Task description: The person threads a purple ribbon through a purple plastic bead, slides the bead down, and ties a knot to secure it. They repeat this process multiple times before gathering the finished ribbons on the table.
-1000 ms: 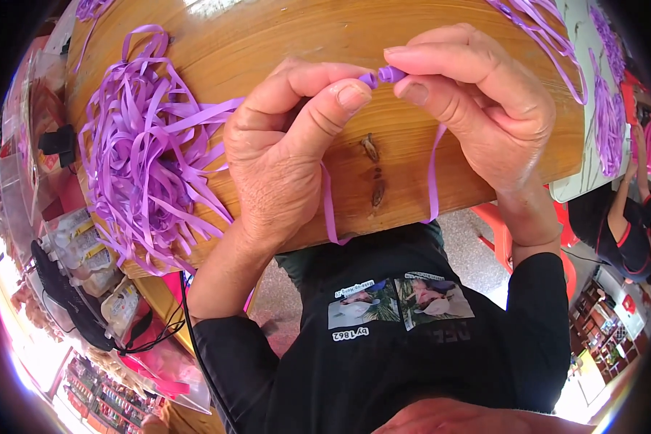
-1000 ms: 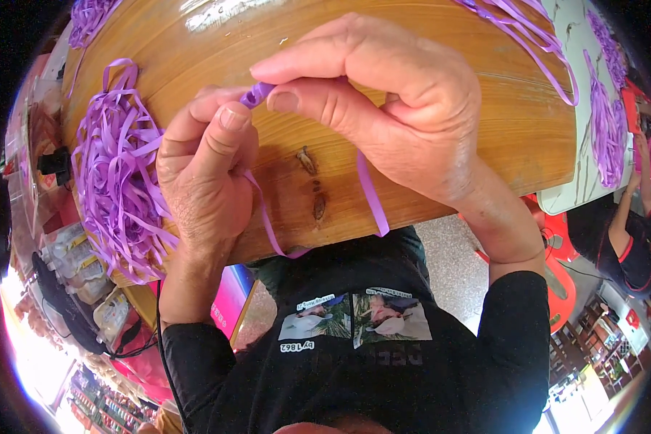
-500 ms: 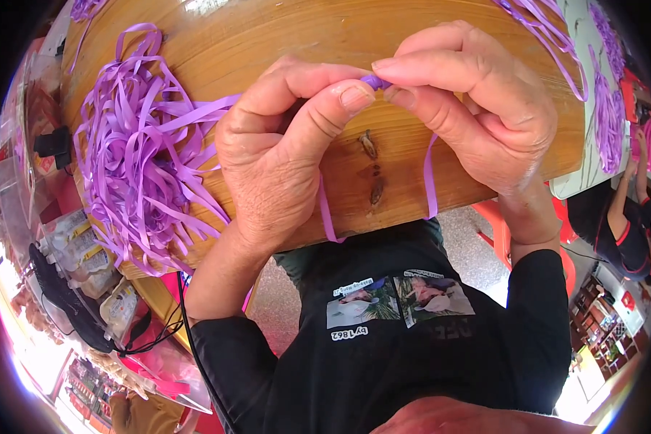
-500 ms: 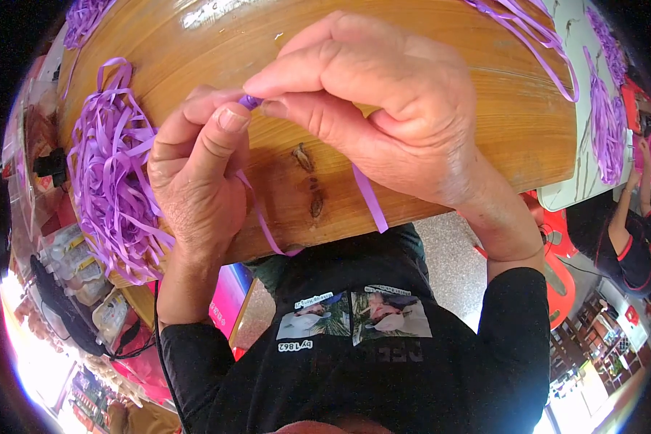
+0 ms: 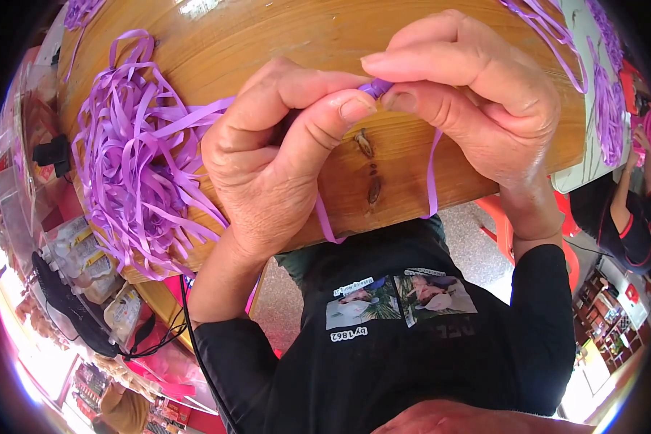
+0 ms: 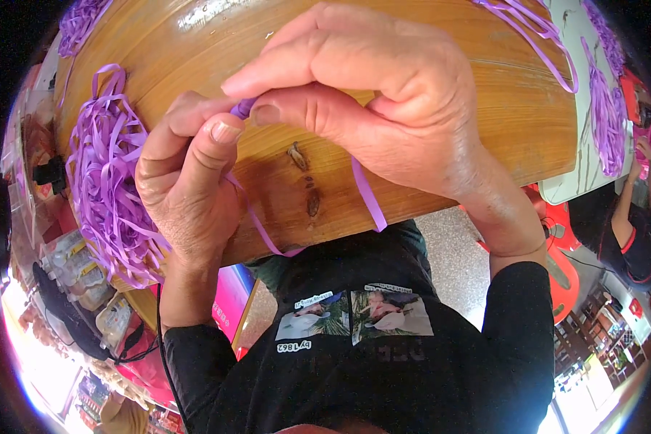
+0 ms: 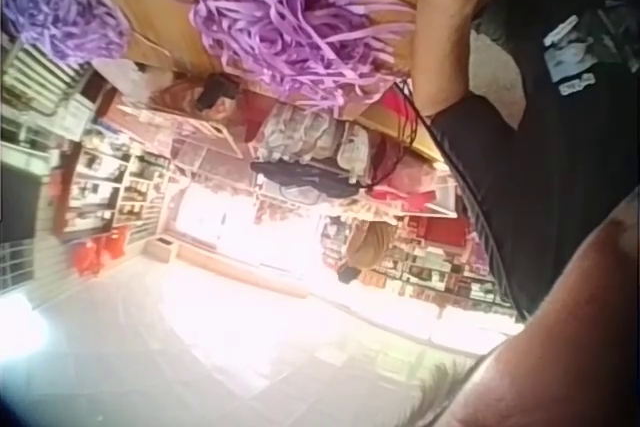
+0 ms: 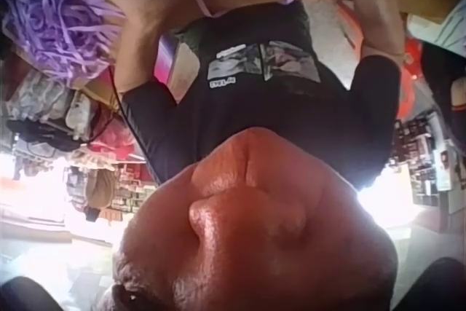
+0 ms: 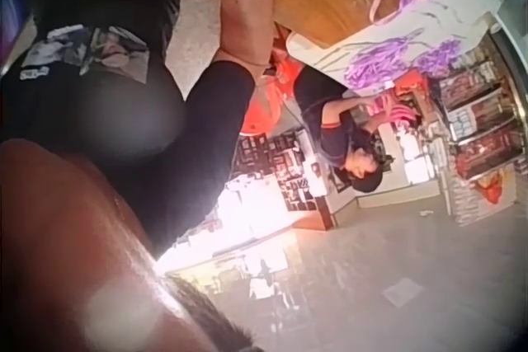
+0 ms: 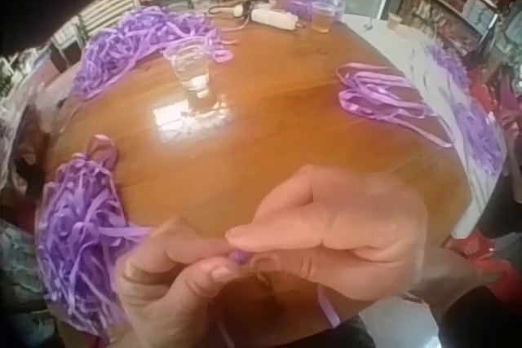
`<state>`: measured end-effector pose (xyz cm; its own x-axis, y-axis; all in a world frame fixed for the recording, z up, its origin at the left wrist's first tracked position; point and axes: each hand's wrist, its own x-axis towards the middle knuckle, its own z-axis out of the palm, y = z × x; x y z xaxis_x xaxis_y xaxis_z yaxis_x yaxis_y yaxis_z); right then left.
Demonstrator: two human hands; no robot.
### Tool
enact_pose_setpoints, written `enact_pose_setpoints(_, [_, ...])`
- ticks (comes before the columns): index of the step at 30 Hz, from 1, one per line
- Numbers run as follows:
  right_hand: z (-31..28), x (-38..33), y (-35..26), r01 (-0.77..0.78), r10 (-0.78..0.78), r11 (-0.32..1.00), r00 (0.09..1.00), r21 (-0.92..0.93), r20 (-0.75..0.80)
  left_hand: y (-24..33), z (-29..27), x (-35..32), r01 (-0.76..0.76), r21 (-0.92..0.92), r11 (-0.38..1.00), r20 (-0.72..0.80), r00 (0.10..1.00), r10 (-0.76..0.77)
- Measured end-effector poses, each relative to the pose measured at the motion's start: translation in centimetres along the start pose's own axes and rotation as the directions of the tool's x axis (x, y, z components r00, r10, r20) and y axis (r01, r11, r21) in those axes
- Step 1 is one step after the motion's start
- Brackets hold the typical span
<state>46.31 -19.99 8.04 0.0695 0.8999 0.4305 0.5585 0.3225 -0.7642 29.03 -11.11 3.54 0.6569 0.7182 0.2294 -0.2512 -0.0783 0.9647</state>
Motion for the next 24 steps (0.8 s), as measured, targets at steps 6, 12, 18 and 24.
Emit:
enact_pose_setpoints(6, [0.5, -0.3, 1.1, 0.111, -0.111, 0.993, 0.994, 0.027, -0.003, 0.4, 0.0, 0.0, 0.026, -0.022, 0.999, 0.007, 1.000, -0.026])
enact_pose_setpoints(12, [0.7, -0.5, 1.5, 0.210, -0.210, 0.978, 0.978, 0.011, 0.008, 0.5, 0.2, -0.2, 0.045, -0.054, 0.998, -0.003, 0.999, -0.045])
enact_pose_setpoints(18, [0.7, -0.6, 0.6, 0.284, -0.280, 0.947, 0.959, -0.151, 0.044, 0.1, 0.2, -0.6, -0.007, 0.017, 1.000, -0.009, 1.000, 0.008])
enact_pose_setpoints(24, [0.0, -0.8, -1.1, -0.077, 0.078, 0.997, 0.996, -0.029, 0.036, 0.4, 0.3, -0.3, -0.037, 0.100, 0.994, 0.045, 0.998, 0.033])
